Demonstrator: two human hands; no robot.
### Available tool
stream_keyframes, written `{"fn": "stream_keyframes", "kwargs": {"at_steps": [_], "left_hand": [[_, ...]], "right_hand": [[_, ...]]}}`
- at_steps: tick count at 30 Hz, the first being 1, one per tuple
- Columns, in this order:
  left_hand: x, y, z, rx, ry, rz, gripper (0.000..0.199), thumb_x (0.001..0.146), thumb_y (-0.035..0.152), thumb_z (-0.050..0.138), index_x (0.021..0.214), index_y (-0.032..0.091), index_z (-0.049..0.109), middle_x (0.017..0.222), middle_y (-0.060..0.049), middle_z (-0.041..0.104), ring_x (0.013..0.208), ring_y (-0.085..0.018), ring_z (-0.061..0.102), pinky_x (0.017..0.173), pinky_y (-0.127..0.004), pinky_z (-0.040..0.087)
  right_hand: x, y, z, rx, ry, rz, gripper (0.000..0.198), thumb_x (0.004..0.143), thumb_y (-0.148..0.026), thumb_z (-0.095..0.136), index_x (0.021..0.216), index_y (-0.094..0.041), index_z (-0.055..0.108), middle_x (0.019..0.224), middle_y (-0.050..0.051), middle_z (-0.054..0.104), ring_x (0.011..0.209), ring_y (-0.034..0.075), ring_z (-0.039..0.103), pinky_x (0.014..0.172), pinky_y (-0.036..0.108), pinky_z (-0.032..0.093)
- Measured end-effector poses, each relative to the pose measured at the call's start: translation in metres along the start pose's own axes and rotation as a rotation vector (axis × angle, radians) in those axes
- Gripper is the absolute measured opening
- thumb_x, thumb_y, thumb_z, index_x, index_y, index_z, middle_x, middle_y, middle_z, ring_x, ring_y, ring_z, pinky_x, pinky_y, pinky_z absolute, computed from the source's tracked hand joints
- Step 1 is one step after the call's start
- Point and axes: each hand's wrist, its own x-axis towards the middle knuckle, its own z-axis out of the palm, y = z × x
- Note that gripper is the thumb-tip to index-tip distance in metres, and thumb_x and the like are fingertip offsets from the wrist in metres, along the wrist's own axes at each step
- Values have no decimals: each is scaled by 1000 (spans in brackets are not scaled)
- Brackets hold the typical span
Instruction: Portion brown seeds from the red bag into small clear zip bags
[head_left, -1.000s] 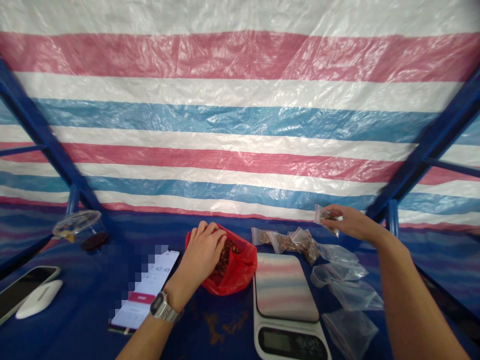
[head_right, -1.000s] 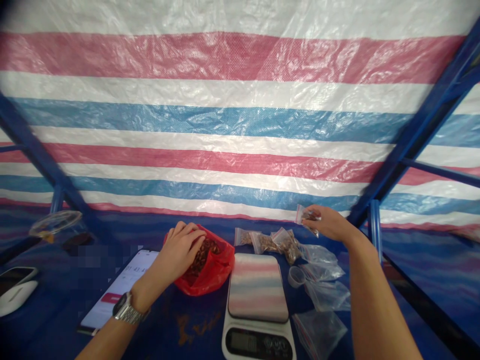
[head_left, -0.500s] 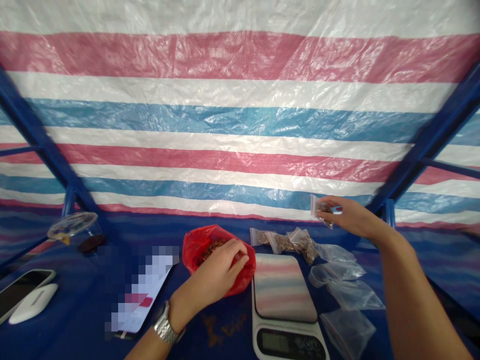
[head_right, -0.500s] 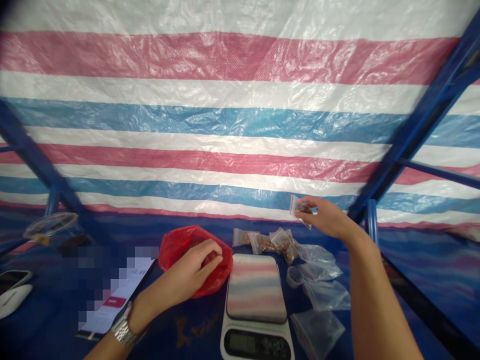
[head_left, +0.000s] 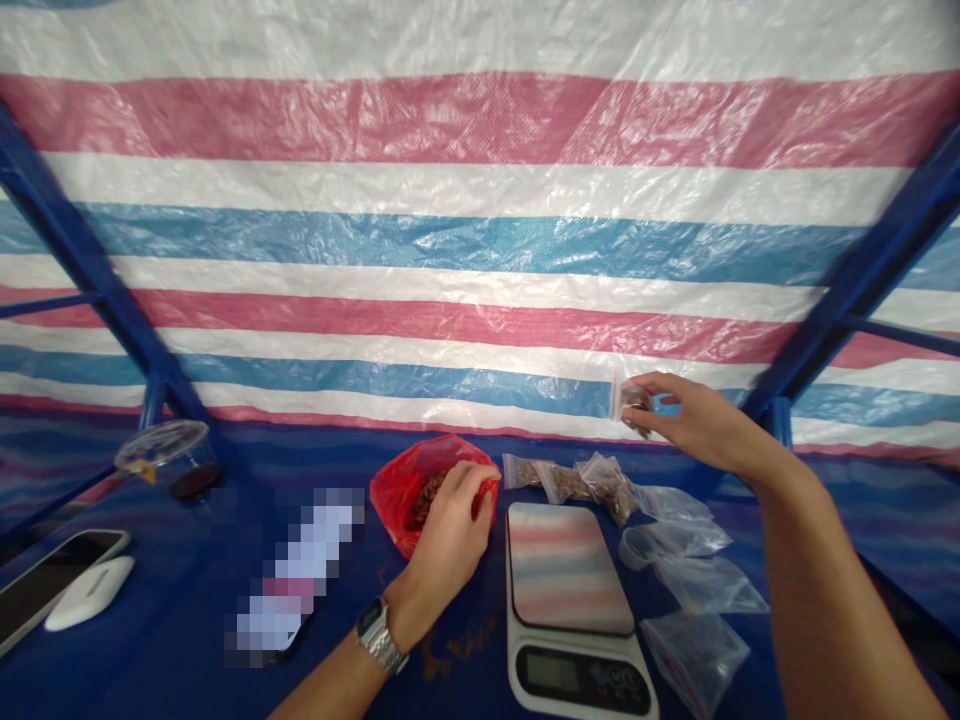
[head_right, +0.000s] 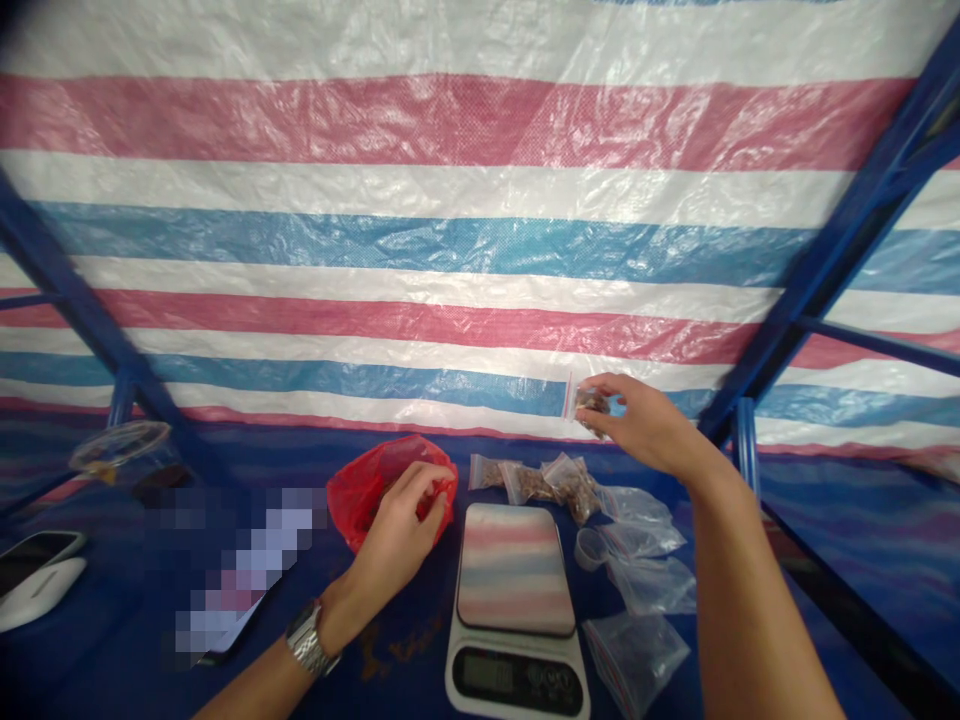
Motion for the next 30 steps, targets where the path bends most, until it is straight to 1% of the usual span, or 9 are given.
{"fn": "stream_keyframes", "kwargs": {"at_steps": [3, 6, 9, 13, 15, 17, 20, 25, 30], "left_hand": [[3, -4, 2, -120, 17, -51, 18, 96, 19, 55, 111, 22, 65, 113, -8, 68, 102, -21, 66, 86, -32, 54], [4, -4, -1, -176, 60, -62, 16, 100, 26, 53, 109, 22, 66, 111, -8, 70, 98, -20, 67, 83, -31, 54], [4, -1, -3, -225, 128, -81, 18, 100, 32, 56, 112, 22, 65, 113, -8, 69, 97, -20, 68, 88, -32, 53], [6, 4, -3, -513, 74, -144, 35, 98, 41, 60, 127, 21, 58, 116, -9, 69, 97, -19, 69, 87, -32, 55], [8, 6, -3, -624, 39, -186, 34, 99, 46, 57, 120, 20, 61, 105, -7, 72, 87, -18, 69, 79, -30, 55], [11, 6, -5, -659, 29, -233, 33, 97, 50, 58, 104, 19, 66, 87, -4, 72, 74, -16, 65, 70, -27, 52], [14, 7, -9, -677, 28, -281, 35, 92, 53, 66, 89, 18, 68, 72, -1, 68, 64, -14, 60, 63, -25, 48], [15, 8, -14, -743, -47, -310, 34, 88, 51, 73, 85, 17, 70, 68, 0, 67, 61, -13, 58, 62, -24, 44], [15, 11, -16, -869, -39, -376, 32, 85, 46, 77, 79, 16, 68, 68, -1, 69, 63, -12, 60, 64, -23, 46]], "right_hand": [[2, 0, 3, -15, -22, -15, 38, 80, -56, 70, 97, -21, 70, 91, 8, 75, 79, 24, 67, 75, 36, 52], [3, -10, 9, -74, -18, -89, 30, 83, -48, 68, 98, -22, 71, 95, 8, 75, 84, 25, 67, 81, 37, 51], [0, -36, 24, -97, -19, -182, 27, 84, -41, 68, 102, -21, 71, 106, 8, 73, 95, 27, 67, 89, 38, 49], [-9, -80, 56, -88, -166, -297, 22, 89, -29, 68, 110, -23, 72, 107, 7, 72, 101, 26, 66, 91, 37, 48], [-14, -97, 71, -79, -258, -367, 19, 90, -24, 68, 109, -24, 73, 103, 6, 72, 99, 25, 65, 89, 36, 47], [-18, -107, 82, -82, -314, -412, 16, 92, -21, 68, 106, -25, 74, 101, 5, 72, 98, 25, 65, 88, 36, 47], [-20, -111, 90, -123, -327, -435, 14, 92, -18, 68, 103, -24, 74, 101, 6, 71, 99, 25, 63, 90, 38, 46], [-20, -107, 91, -122, -372, -438, 15, 92, -16, 68, 103, -25, 73, 104, 6, 70, 101, 25, 63, 93, 39, 46], [-25, -112, 85, -9, -323, -404, 31, 98, -21, 60, 127, -28, 64, 126, 7, 65, 119, 25, 60, 102, 39, 45]]}}
